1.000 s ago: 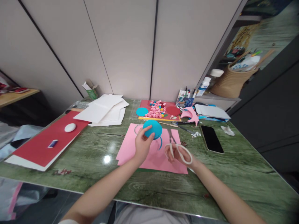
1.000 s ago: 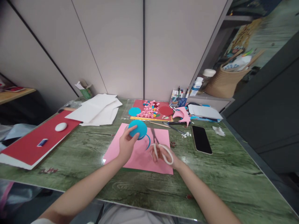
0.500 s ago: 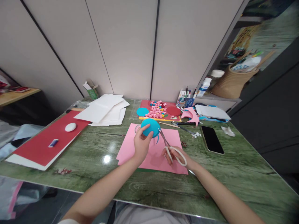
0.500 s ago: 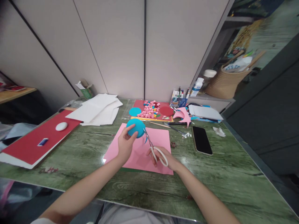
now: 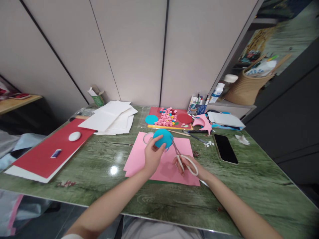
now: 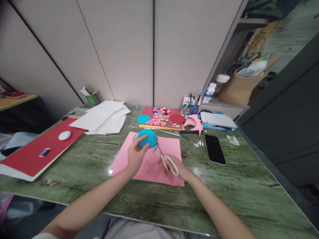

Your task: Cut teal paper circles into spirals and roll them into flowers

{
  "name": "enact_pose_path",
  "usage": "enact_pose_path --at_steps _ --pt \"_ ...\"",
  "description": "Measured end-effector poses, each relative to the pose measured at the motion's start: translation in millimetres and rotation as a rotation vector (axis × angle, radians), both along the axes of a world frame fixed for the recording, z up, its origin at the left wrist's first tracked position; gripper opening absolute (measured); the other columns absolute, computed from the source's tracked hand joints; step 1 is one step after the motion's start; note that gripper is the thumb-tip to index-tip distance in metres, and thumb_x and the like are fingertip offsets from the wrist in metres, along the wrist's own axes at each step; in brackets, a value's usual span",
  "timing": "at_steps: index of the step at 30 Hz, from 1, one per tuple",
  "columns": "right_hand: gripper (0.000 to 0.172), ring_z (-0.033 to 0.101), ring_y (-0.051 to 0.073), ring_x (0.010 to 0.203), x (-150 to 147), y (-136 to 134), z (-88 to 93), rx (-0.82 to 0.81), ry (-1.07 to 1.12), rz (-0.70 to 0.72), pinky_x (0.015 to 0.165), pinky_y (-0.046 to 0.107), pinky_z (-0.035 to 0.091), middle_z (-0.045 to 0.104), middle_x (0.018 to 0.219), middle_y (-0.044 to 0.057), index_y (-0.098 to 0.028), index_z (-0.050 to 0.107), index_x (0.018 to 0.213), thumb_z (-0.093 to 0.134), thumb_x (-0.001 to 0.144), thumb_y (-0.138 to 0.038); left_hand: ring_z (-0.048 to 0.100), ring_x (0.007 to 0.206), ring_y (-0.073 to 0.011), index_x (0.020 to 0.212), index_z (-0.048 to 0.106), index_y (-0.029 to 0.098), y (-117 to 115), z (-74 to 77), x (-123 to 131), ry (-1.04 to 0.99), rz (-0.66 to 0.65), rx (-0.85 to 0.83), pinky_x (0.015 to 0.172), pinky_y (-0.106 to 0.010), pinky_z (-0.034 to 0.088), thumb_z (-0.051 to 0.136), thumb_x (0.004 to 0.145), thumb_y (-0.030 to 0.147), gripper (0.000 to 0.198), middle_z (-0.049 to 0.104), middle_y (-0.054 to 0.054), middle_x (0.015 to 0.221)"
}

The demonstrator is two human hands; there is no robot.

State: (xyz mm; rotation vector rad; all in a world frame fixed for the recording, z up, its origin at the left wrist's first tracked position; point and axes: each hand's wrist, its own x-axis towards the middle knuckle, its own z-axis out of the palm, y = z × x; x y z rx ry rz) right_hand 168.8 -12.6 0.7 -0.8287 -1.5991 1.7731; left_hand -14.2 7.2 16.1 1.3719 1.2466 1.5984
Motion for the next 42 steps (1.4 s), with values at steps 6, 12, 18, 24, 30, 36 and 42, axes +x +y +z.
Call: enact_pose_path --at_steps 6,12,18,24,30,36,42 --pt "0.038 0.049 0.01 0.048 -1 0 1.4 0.025 -0.006 -0.037 0.051 0.023 0.035 0.051 0.056 -0.002 -0.013 0.055 0.093 0.034 0.089 -0.045 0.055 0.087 -0.0168 0.102 0.061 0.021 -2 -3.0 2 0.022 -0.044 0.025 0.072 -0.028 0.046 0.06 0.073 0.027 0.03 0.057 -0.006 0.094" --pt "0.038 0.048 0.01 0.047 0 1 3.1 0.079 -0.035 -0.052 0.051 0.023 0.033 0.051 0.055 -0.002 -0.013 0.055 0.091 0.033 0.09 -0.044 0.055 0.088 -0.0173 0.102 0.061 0.02 -1 -2.8 1 0.033 -0.039 0.029 0.072 -0.029 0.046 0.061 0.072 0.026 0.03 0.058 -0.006 0.095" --pt "0.038 0.047 0.01 0.045 -1 0 6.3 0.101 -0.068 -0.068 0.05 0.023 0.033 0.05 0.053 -0.003 -0.013 0.055 0.09 0.034 0.089 -0.045 0.055 0.086 -0.0165 0.1 0.062 0.021 -2 0.4 0 0.051 -0.028 0.03 0.07 -0.027 0.047 0.061 0.072 0.026 0.029 0.058 -0.006 0.094" --pt "0.038 0.046 0.01 0.045 -1 -1 10.7 0.102 -0.085 -0.074 0.049 0.023 0.035 0.049 0.052 -0.003 -0.013 0.055 0.088 0.036 0.088 -0.045 0.054 0.089 -0.0169 0.102 0.061 0.021 -1 -0.8 0 0.041 -0.041 0.053 0.071 -0.027 0.046 0.059 0.073 0.026 0.029 0.057 -0.006 0.095" --pt "0.039 0.045 0.009 0.044 -1 -2 13.0 0.076 -0.089 -0.081 0.048 0.023 0.036 0.048 0.052 -0.003 -0.013 0.056 0.089 0.038 0.087 -0.047 0.054 0.084 -0.0151 0.096 0.064 0.021 -2 2.1 -1 0.087 -0.026 0.04 0.068 -0.025 0.044 0.058 0.075 0.026 0.023 0.058 -0.005 0.091" --pt "0.038 0.044 0.009 0.044 -1 -2 6.2 0.035 -0.083 -0.102 0.047 0.023 0.037 0.048 0.052 -0.003 -0.013 0.056 0.089 0.042 0.085 -0.048 0.055 0.086 -0.016 0.087 0.067 0.019 -3 4.6 -1 0.073 -0.037 0.025 0.069 -0.025 0.044 0.057 0.075 0.028 0.018 0.06 -0.006 0.091" --pt "0.037 0.043 0.009 0.044 -2 -1 2.4 0.033 -0.082 -0.11 0.046 0.023 0.035 0.048 0.052 -0.003 -0.013 0.056 0.088 0.041 0.085 -0.047 0.056 0.087 -0.016 0.089 0.067 0.019 -2 1.5 -1 0.022 -0.053 0.039 0.072 -0.026 0.045 0.055 0.077 0.028 0.019 0.06 -0.007 0.094"
